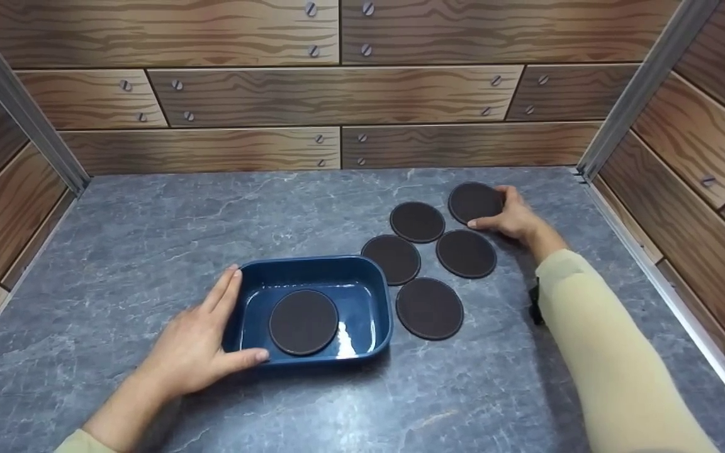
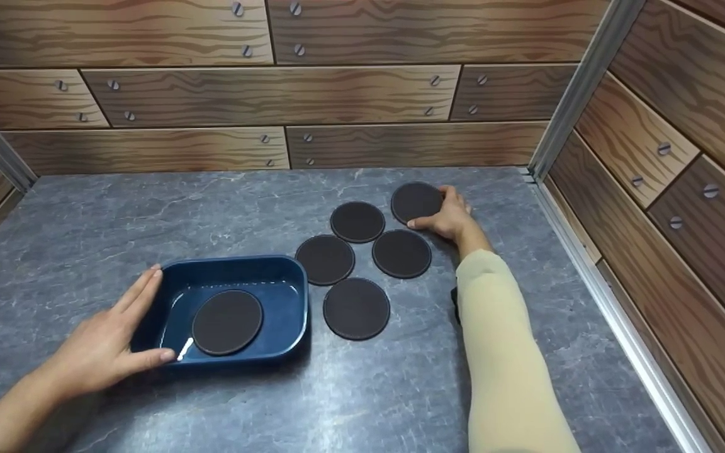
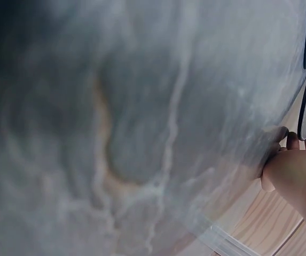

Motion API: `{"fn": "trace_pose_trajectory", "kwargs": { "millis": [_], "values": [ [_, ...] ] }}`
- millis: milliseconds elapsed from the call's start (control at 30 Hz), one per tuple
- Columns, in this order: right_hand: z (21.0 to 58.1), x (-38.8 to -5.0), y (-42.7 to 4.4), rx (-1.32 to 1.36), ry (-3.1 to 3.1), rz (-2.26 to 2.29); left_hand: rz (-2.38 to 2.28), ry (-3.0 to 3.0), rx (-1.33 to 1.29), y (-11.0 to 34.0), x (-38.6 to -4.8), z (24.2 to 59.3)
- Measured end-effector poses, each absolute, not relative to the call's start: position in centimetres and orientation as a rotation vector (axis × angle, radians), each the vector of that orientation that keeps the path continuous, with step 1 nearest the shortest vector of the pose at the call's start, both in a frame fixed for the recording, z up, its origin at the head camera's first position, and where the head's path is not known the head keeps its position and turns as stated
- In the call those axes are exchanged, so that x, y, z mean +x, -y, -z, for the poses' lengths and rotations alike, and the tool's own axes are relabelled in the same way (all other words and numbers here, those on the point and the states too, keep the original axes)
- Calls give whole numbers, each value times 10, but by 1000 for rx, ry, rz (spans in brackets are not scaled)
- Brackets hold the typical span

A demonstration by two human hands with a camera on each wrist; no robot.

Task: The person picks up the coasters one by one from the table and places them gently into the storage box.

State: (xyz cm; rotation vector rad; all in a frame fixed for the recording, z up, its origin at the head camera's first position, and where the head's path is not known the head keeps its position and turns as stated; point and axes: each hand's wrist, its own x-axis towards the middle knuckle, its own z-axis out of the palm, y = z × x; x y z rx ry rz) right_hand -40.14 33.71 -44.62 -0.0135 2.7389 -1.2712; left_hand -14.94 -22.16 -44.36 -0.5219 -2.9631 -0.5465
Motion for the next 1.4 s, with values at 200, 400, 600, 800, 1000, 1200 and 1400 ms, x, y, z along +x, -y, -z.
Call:
{"fn": "trace_pose_trajectory", "kwargs": {
  "millis": [200,400,600,800,1000,1200,1400],
  "values": [
    [448,-396,-341,-21,-2617,1449,552,2965,-527,219,-150,447],
    [440,-383,-343,-20,-2583,1533,555,2958,-535,218,-149,447],
    [447,-390,-349,36,-2587,1499,541,2955,-533,220,-148,445],
    [436,-387,-344,89,-2526,1539,533,2948,-527,222,-146,445],
    [414,-369,-331,83,-2488,1617,536,2951,-517,225,-147,444],
    [415,-365,-331,43,-2479,1740,544,2959,-513,224,-148,444],
    [425,-371,-342,-22,-2534,1782,548,2961,-528,221,-152,444]
  ]
}}
